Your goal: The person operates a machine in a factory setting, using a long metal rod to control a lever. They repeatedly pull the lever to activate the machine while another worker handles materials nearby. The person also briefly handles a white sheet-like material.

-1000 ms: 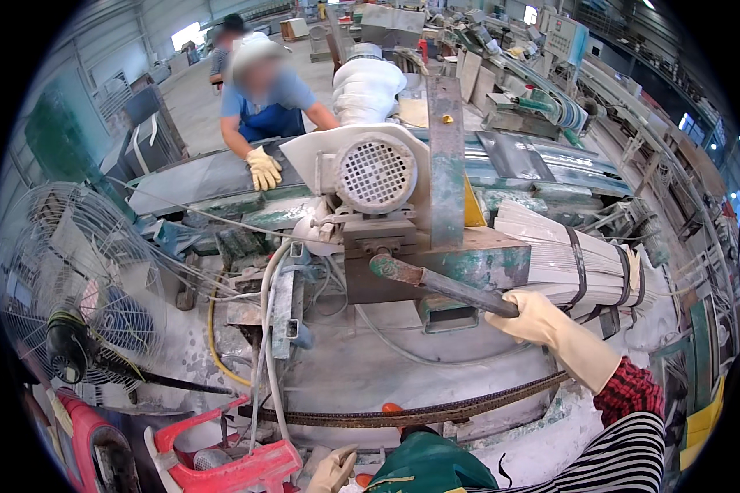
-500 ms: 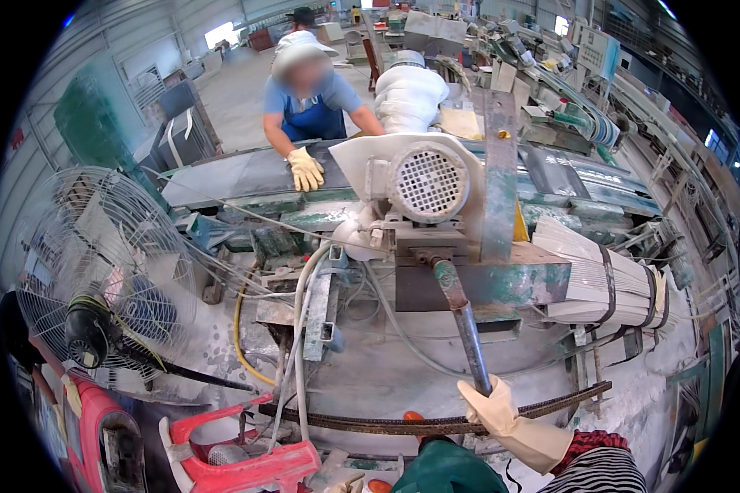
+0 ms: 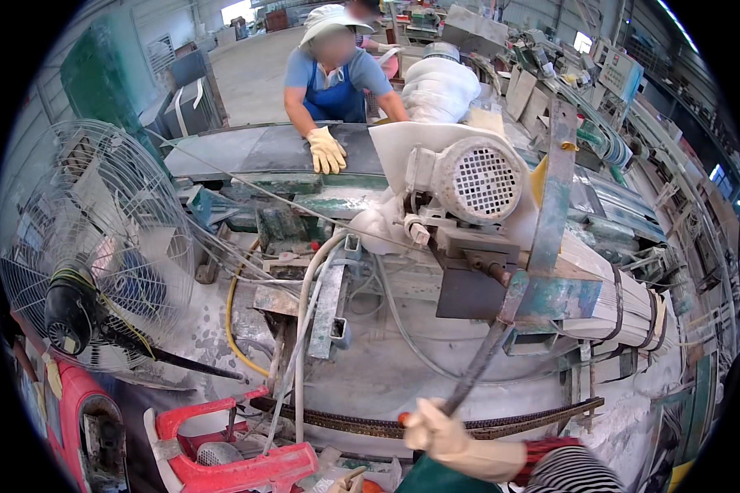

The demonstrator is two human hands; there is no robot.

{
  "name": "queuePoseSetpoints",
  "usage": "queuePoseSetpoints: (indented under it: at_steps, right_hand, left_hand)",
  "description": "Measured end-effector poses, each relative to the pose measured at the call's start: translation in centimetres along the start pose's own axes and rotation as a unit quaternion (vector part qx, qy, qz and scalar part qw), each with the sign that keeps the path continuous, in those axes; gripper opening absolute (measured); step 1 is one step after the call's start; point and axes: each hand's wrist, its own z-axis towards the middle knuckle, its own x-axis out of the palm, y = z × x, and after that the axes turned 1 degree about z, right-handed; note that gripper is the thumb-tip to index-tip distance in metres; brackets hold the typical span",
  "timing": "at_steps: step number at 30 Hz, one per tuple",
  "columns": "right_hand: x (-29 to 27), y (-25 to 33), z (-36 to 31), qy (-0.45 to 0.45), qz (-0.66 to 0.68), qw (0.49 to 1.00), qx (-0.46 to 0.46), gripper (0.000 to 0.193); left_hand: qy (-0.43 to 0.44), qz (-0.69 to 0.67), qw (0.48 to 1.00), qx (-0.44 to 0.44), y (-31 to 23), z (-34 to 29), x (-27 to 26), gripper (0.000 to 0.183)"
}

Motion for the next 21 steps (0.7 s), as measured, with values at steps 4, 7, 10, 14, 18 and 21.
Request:
queuePoseSetpoints:
  at_steps: [4,7,10,14,18,21]
  right_hand:
    - [13.0,-2.2,7.4,0.135,0.136,0.976,-0.100,0.043]
    - [19.6,-0.3,10.8,0.128,0.218,0.947,-0.200,0.037]
    - [18.2,-0.8,11.6,0.170,0.178,0.956,-0.159,0.029]
    - [17.3,2.9,7.8,0.108,-0.129,0.977,-0.132,0.037]
    - [11.3,6.8,4.1,0.119,-0.401,0.854,-0.308,0.043]
    - [5.6,14.7,-0.1,0.126,-0.492,0.729,-0.459,0.033]
  left_hand:
    - [-0.049,-0.226,0.965,0.120,-0.8,-0.1,-1.1,0.039]
    - [-0.044,-0.498,0.848,0.174,-8.8,-1.4,-7.3,0.062]
    - [-0.109,-0.546,0.775,0.300,-16.9,-3.3,-13.3,0.077]
    - [-0.093,-0.673,0.629,0.379,-23.2,-2.3,-16.7,0.072]
    - [-0.113,-0.776,0.508,0.358,-27.9,-0.1,-17.5,0.061]
    - [-0.242,-0.830,0.431,0.261,-31.9,-1.9,-18.2,0.042]
